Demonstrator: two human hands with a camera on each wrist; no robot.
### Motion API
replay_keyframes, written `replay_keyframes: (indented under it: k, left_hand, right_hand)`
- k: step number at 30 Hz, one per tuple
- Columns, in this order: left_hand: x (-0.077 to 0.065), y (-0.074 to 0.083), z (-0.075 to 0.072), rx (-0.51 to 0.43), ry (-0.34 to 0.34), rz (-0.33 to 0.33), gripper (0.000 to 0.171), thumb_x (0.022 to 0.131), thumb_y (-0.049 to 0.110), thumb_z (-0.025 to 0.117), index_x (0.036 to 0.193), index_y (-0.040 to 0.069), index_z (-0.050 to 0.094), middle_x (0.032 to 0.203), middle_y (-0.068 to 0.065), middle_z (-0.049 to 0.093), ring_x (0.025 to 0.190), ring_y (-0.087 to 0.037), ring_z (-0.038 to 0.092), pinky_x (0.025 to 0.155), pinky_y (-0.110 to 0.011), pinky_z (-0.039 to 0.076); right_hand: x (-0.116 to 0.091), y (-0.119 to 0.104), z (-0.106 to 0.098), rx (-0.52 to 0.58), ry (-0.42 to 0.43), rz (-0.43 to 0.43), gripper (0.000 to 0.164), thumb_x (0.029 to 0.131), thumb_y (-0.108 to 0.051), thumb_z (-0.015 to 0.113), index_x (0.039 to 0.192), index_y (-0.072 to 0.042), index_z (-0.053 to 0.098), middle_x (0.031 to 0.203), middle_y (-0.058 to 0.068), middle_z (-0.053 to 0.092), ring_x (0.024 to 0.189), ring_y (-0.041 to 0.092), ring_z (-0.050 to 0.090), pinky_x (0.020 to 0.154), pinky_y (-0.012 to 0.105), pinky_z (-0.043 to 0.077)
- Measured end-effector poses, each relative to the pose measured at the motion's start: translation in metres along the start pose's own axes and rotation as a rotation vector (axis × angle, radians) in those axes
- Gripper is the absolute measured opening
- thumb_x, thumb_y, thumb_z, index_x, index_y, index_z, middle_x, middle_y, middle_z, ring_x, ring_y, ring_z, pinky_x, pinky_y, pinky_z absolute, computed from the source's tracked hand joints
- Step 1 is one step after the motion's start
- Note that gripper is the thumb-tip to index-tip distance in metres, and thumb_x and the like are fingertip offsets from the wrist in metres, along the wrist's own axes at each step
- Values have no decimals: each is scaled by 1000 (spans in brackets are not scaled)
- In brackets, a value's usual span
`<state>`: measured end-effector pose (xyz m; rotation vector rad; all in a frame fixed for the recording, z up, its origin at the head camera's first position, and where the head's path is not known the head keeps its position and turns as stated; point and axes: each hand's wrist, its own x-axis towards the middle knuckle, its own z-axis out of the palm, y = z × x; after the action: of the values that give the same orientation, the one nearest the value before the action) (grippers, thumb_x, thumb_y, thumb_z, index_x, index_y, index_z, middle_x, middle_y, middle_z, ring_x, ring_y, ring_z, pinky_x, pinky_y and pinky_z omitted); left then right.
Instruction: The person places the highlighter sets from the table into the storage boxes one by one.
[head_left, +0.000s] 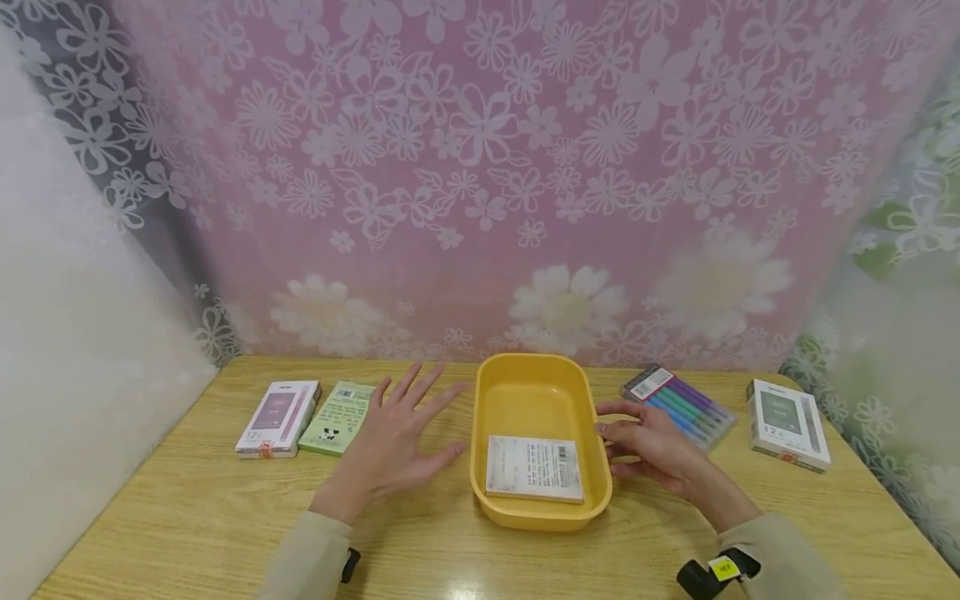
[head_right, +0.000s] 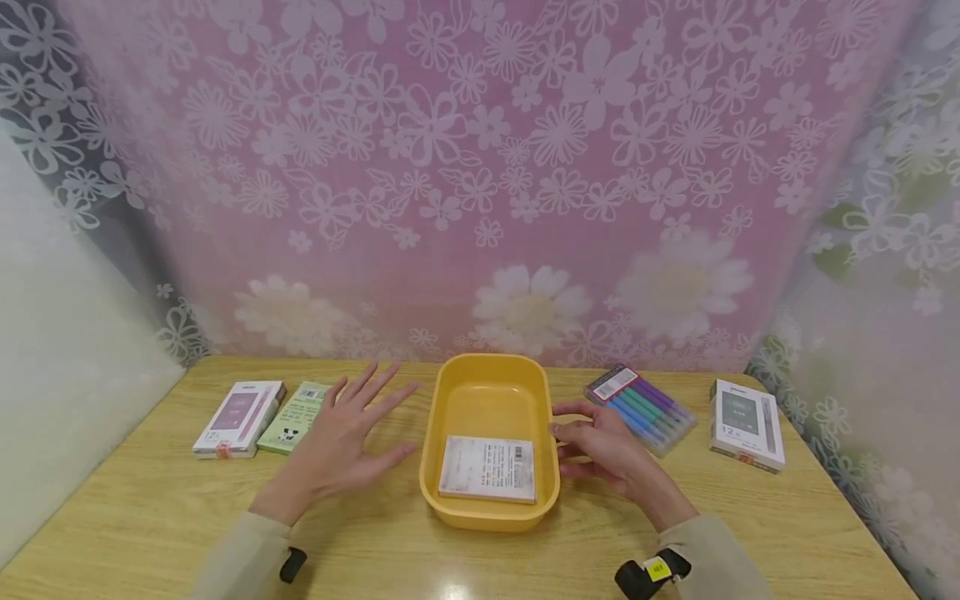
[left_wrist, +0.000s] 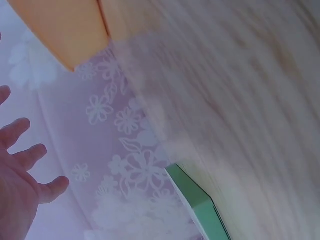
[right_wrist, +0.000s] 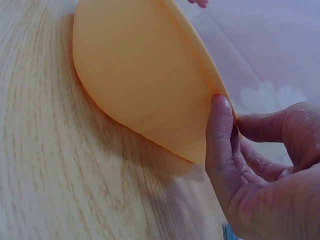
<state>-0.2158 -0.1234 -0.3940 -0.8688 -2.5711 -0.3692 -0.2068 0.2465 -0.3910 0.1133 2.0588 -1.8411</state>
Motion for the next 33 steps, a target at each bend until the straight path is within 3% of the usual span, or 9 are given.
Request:
replay_keyframes:
  k: [9,25,33]
  left_hand:
    - [-10,-20,-6,27,11,-75,72,91,58,64,156,37,40,168,-4,32,155,-37,29,114,-74,28]
    - [-37,-68,-26,110,-73,-262,77,91,63,60,159,35,36,169,-9,29,155,-44,23,113,-77,21]
    - [-51,-92,-35,139,-62,-324,77,92,59,63,159,30,37,165,-17,34,149,-52,31,108,-81,24]
  right_hand:
    - [-1,-2,0,-3,2,4,57,100,-22,64,147,-1,39,99,1,75,81,15,70,69,30,63]
    - [1,0,-1,-11,1,13,57,100,-23,64,148,-1,40,101,1,75,82,15,71,70,31,63]
    - [1,0,-1,-20,6,15,57,100,-23,63,148,-2,40,101,1,74,82,15,71,70,30,63]
